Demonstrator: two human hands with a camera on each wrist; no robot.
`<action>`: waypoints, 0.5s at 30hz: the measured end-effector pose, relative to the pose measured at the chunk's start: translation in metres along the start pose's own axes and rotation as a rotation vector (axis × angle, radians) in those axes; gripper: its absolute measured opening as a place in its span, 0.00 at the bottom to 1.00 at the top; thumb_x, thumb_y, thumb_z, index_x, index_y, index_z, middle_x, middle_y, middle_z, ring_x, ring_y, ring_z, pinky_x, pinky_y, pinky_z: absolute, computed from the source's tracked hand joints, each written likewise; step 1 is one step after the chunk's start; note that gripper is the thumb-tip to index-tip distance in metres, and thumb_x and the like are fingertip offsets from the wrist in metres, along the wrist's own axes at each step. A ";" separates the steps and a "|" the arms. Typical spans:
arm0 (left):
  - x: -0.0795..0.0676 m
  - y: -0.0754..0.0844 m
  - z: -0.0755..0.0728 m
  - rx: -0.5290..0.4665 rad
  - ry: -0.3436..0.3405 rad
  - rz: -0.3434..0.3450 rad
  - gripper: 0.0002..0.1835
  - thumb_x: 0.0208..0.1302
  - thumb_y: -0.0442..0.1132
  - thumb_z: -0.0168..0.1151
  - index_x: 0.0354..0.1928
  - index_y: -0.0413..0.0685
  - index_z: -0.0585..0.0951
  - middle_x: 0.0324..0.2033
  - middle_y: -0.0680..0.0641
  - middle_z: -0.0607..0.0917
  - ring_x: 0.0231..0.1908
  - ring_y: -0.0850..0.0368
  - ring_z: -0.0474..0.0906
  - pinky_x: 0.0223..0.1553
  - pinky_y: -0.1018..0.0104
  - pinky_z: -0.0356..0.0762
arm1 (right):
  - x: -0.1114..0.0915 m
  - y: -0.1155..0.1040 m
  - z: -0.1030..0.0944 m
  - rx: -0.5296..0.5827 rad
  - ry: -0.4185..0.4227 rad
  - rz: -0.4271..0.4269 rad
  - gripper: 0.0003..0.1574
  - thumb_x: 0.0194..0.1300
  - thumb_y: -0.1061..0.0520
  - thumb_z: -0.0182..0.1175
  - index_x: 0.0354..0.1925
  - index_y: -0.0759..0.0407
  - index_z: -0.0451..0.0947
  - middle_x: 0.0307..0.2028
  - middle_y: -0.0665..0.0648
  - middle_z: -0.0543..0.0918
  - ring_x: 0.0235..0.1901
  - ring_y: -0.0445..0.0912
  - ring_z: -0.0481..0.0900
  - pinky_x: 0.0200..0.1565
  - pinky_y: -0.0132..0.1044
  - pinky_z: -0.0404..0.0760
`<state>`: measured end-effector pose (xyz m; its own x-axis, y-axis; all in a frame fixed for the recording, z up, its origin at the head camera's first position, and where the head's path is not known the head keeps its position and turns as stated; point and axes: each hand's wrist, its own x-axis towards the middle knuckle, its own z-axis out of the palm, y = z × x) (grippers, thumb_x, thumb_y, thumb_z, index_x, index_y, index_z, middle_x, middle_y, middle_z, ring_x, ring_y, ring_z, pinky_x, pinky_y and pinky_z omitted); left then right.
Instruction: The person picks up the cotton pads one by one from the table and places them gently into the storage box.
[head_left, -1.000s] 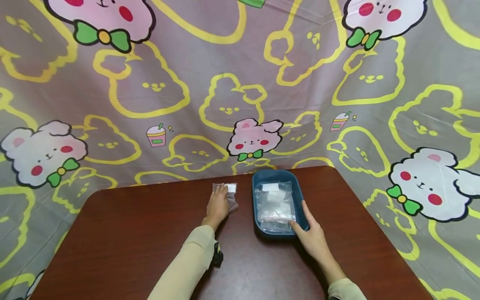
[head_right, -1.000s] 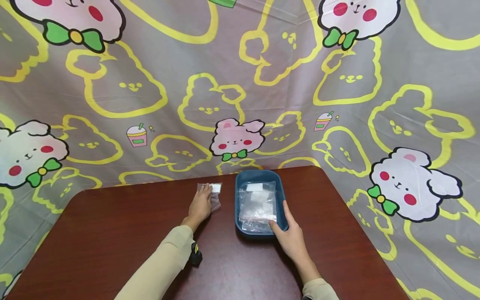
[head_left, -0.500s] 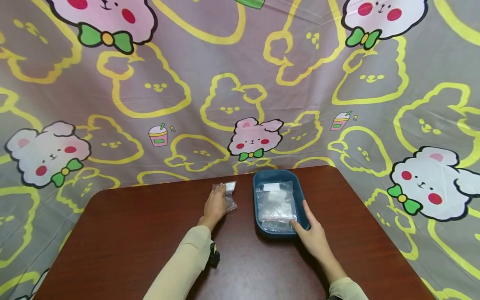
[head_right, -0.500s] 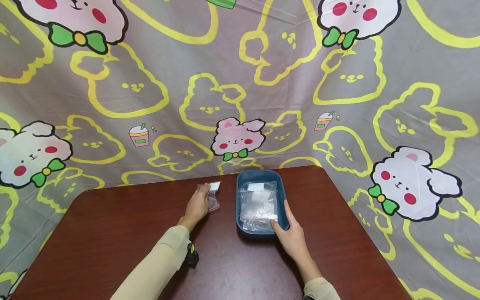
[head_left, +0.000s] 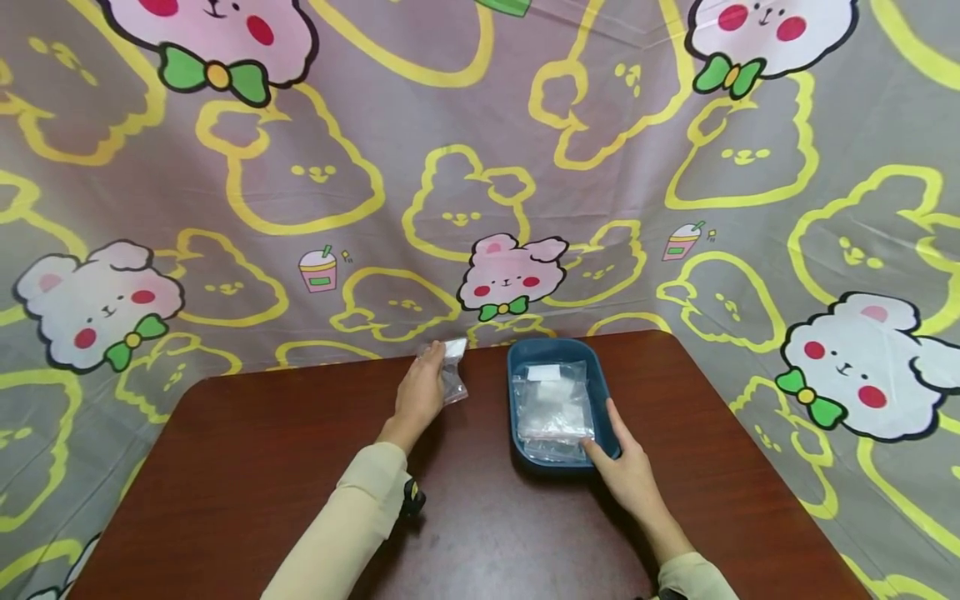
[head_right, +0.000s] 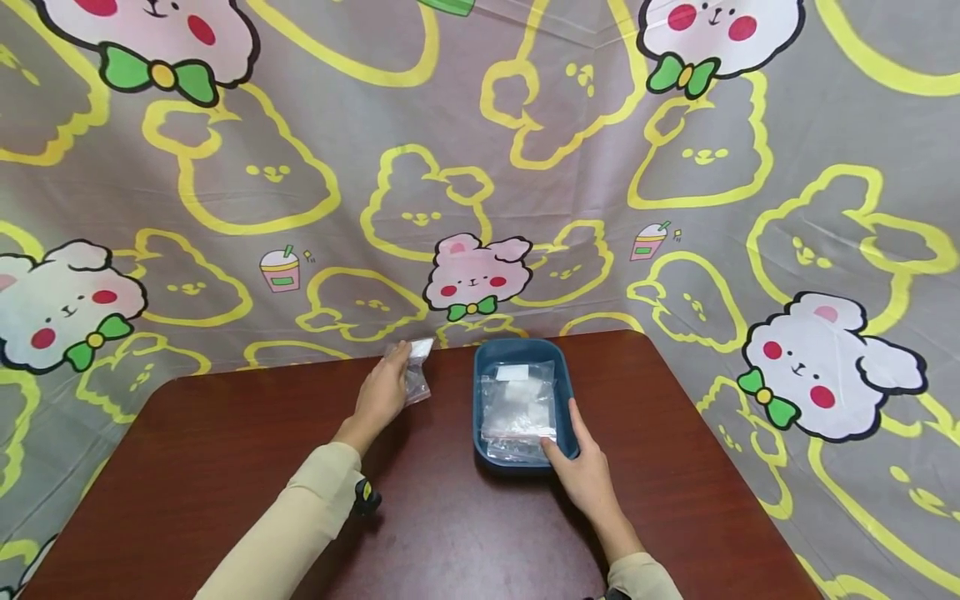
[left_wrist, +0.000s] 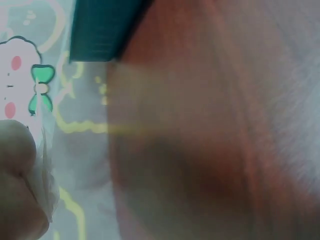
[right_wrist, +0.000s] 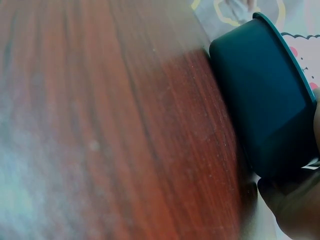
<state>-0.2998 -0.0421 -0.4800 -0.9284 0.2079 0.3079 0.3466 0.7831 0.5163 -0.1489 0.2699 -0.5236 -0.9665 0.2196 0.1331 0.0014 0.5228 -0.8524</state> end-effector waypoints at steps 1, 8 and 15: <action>0.001 0.001 -0.004 0.004 0.007 0.006 0.22 0.78 0.32 0.45 0.71 0.40 0.70 0.70 0.40 0.70 0.70 0.42 0.65 0.72 0.52 0.60 | 0.000 0.000 0.000 0.000 -0.002 -0.002 0.51 0.69 0.45 0.65 0.80 0.47 0.51 0.76 0.62 0.59 0.73 0.61 0.56 0.70 0.62 0.58; 0.002 0.008 -0.022 0.031 0.056 0.055 0.23 0.77 0.30 0.46 0.70 0.38 0.71 0.69 0.40 0.71 0.69 0.43 0.66 0.71 0.52 0.60 | 0.000 -0.002 -0.002 0.002 -0.011 -0.009 0.51 0.69 0.45 0.65 0.80 0.48 0.50 0.76 0.63 0.58 0.74 0.61 0.55 0.70 0.62 0.57; 0.001 0.011 -0.033 0.046 0.068 0.099 0.23 0.75 0.28 0.47 0.70 0.36 0.70 0.68 0.37 0.71 0.68 0.40 0.67 0.71 0.51 0.61 | -0.001 -0.003 -0.001 0.006 -0.007 -0.012 0.51 0.69 0.46 0.66 0.80 0.48 0.51 0.76 0.63 0.58 0.74 0.61 0.55 0.70 0.62 0.57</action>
<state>-0.2920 -0.0524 -0.4476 -0.8780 0.2466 0.4103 0.4284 0.7873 0.4435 -0.1481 0.2687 -0.5210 -0.9681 0.2077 0.1400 -0.0118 0.5202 -0.8540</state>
